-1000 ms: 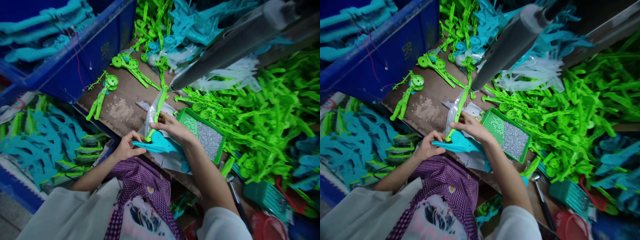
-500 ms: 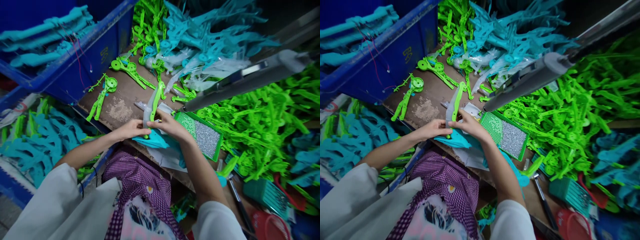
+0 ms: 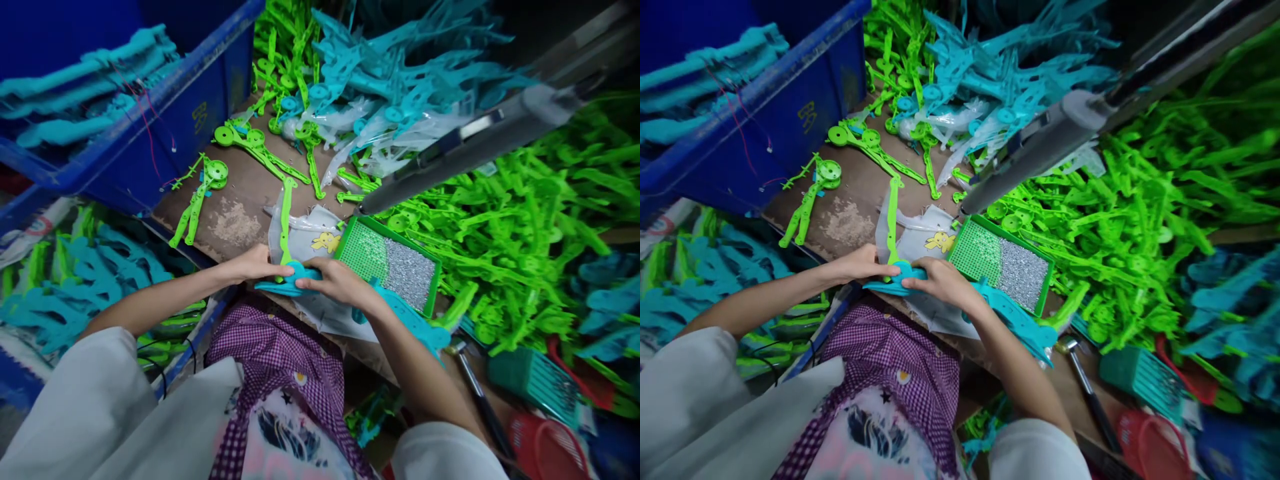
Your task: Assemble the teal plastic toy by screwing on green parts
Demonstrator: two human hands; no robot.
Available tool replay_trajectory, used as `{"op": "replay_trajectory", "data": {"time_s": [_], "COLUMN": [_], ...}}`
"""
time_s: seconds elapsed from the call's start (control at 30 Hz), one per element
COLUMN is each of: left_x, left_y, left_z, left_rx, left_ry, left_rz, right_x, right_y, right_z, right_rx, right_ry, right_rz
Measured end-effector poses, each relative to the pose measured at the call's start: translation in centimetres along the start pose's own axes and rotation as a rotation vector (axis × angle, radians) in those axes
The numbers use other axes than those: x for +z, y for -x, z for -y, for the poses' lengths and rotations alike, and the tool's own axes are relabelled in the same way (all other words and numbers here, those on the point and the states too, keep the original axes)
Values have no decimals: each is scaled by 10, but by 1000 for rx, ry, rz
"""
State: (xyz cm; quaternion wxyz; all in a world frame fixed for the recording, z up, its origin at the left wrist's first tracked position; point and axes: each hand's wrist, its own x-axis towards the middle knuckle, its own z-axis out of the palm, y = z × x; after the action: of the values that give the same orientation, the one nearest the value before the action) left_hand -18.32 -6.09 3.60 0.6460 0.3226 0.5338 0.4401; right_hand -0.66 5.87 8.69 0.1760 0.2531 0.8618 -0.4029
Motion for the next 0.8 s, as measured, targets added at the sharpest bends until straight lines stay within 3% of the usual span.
{"op": "replay_trajectory", "data": {"time_s": [0.07, 0.1, 0.17, 0.27, 0.3, 0.33, 0.43, 0.5, 0.6, 0.8], "left_x": [1, 1, 2, 3, 3, 4, 7, 6, 1, -7], "left_y": [0, -1, -5, -14, -18, -21, -27, -27, -24, -23], "left_z": [-6, -9, -12, -15, -16, -16, -20, -21, -23, -22], "left_rx": [-35, -56, -100, -174, -197, -214, -255, -290, -347, -443], "left_ry": [-11, -3, 18, 16, 10, 6, 19, 53, 117, 187], "left_rz": [-23, -28, -40, -66, -72, -79, -95, -113, -145, -132], "right_x": [-2, -7, -25, -69, -85, -100, -126, -125, -101, -29], "right_y": [6, 11, 20, 14, 4, -9, -52, -70, -67, -24], "right_z": [0, -2, -7, -9, -7, -3, 15, 26, 37, 50], "right_rx": [-26, -44, -88, -261, -363, -430, -500, -505, -519, -502], "right_ry": [-4, -29, -141, -323, -335, -330, -445, -519, -698, -1094], "right_rz": [-38, -117, -506, -1294, -1376, -1338, -987, -961, -1122, -994]}}
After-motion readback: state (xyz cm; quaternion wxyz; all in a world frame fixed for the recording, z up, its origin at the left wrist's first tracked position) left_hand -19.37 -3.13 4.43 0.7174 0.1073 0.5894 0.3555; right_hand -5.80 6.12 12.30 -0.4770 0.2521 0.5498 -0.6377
